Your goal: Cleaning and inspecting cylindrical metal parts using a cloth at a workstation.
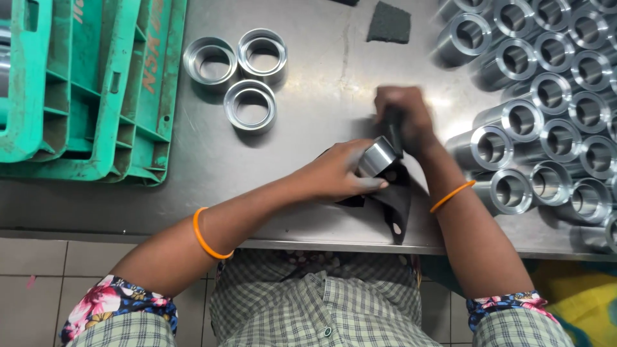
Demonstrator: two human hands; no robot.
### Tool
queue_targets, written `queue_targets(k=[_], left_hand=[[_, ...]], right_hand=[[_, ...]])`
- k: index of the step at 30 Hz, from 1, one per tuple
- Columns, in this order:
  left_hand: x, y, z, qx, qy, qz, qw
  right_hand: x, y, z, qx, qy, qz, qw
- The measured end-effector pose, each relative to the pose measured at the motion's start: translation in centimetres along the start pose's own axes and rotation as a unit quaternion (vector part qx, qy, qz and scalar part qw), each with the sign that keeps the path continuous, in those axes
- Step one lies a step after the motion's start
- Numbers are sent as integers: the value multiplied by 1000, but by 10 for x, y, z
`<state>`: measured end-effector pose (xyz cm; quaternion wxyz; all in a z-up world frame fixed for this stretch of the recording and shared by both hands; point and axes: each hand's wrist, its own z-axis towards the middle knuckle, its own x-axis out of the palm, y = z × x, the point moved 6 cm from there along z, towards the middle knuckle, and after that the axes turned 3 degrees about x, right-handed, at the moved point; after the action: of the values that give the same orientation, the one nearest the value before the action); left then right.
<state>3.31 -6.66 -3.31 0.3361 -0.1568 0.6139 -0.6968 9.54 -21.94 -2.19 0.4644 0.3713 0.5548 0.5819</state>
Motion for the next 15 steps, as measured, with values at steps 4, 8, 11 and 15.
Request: queue_targets(k=[4,8,11,15], left_hand=[[1,-1,3,-116,16,-11,993],[20,47,1,-78,44,-10,996],[23,46,-2,-23,38,-1,999],[-1,-4,0,-78,-14,-15,997]], right_hand=[[36,14,4,54,78,-126,987],[90,83,10,-82,144,-329,930],[87,71,9,-145,185,-409,882],[42,18,14,-23,118,-269,956]])
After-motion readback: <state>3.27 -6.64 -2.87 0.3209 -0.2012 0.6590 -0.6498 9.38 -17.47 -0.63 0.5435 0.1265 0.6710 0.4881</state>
